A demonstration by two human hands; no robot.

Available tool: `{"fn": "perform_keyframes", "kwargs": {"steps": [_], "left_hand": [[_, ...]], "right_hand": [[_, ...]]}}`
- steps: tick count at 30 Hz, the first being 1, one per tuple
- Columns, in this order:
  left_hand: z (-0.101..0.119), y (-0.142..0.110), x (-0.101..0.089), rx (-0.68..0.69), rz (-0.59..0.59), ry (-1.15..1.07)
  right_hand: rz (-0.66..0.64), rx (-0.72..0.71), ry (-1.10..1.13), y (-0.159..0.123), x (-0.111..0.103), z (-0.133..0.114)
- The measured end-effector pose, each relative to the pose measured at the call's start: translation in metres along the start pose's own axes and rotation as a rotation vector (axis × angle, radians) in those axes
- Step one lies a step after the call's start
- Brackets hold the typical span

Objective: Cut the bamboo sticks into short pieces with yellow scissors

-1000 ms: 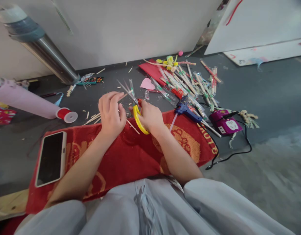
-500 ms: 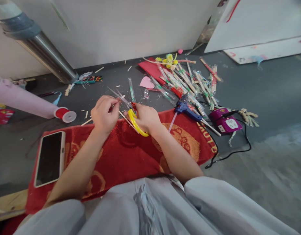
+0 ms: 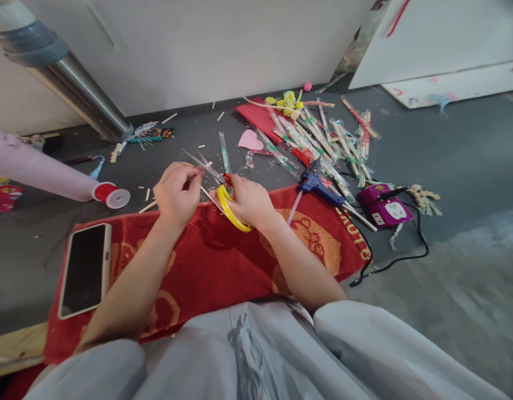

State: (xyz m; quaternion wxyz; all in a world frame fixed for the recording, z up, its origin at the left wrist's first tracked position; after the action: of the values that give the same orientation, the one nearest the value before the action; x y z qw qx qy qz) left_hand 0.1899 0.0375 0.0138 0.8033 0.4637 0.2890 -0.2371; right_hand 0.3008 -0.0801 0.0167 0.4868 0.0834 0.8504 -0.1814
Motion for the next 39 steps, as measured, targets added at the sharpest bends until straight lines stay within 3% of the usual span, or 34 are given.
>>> {"fn": "perform_keyframes", "kwargs": {"steps": [5, 10, 21, 31, 39], "left_hand": [[0.003, 0.002, -0.001, -0.004, 0.03, -0.008], [0.005, 0.001, -0.002, -0.026, 0.019, -0.016], [0.005, 0.001, -0.001, -0.014, -0.006, -0.062], [0.006, -0.001, 0.0, -0.056, -0.06, -0.051], [0.006, 0.002, -0.005, -0.041, -0.03, -0.003]], "right_hand": [[0.124, -0.113, 0.026, 0.0, 0.006, 0.002], [0.169, -0.153, 0.03, 0.0, 0.007, 0.003], [0.116, -0.135, 0.033, -0.001, 0.004, 0.003], [-0.004, 0.016, 0.067, -0.001, 0.002, -0.005], [0.185, -0.103, 0.084, 0.005, 0.014, -0.001]]}}
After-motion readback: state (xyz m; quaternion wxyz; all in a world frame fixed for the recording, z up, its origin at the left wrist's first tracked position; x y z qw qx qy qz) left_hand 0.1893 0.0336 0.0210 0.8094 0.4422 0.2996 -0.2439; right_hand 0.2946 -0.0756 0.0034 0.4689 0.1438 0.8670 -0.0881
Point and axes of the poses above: each hand's wrist, its own y-axis towards the middle knuckle, its own x-axis out of the palm, z = x × y, the point moved 2 cm from there along y, towards the middle knuckle, and after that the axes turned 13 degrees about -z, right-handed, at the moved point
